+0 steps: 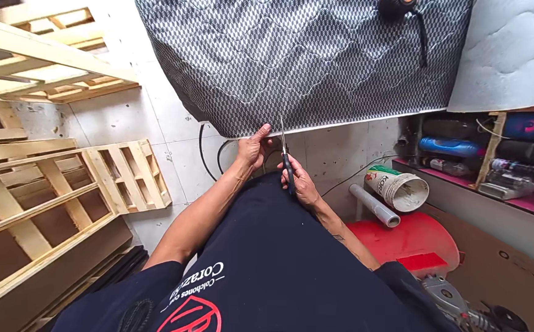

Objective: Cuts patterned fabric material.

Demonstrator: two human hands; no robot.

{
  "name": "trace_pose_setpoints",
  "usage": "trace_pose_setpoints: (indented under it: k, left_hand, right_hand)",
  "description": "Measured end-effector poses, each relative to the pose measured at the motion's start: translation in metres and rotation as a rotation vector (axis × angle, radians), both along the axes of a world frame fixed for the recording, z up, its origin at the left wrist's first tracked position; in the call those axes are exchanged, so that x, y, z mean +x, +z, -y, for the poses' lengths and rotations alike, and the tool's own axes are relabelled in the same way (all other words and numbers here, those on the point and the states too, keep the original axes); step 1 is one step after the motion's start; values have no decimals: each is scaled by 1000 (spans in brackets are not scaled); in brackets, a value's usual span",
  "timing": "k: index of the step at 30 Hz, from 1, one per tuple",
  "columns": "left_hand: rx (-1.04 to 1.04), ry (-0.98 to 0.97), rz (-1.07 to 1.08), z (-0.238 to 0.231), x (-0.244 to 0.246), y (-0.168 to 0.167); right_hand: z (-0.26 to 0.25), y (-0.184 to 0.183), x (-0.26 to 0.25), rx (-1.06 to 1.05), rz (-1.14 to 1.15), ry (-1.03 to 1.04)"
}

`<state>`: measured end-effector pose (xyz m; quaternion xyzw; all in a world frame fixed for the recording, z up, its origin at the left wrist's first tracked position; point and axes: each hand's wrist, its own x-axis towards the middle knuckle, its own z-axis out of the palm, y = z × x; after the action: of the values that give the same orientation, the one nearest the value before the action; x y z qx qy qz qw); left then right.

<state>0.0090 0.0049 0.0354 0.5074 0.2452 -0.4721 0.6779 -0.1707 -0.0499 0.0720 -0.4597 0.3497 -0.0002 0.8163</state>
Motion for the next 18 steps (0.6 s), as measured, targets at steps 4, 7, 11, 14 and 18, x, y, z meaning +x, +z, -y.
trace_pose_setpoints:
  k: [4, 7, 11, 14, 18]
  left_hand:
    - [-1, 1, -1, 0, 0, 0]
    - [-8, 7, -6, -1, -1, -2]
    - [-1, 9, -9, 0, -1, -1]
    - [-9, 12, -6, 0, -1, -1]
    - [-4, 21, -4, 0, -1, 1]
  right_hand:
    - [0, -2, 1, 22, 1, 3]
    - [0, -1, 0, 20, 22, 12]
    - [-1, -2, 1, 3, 24, 8]
    - [-1, -1, 2, 1, 9, 9]
    - [1, -3, -2, 2, -2, -2]
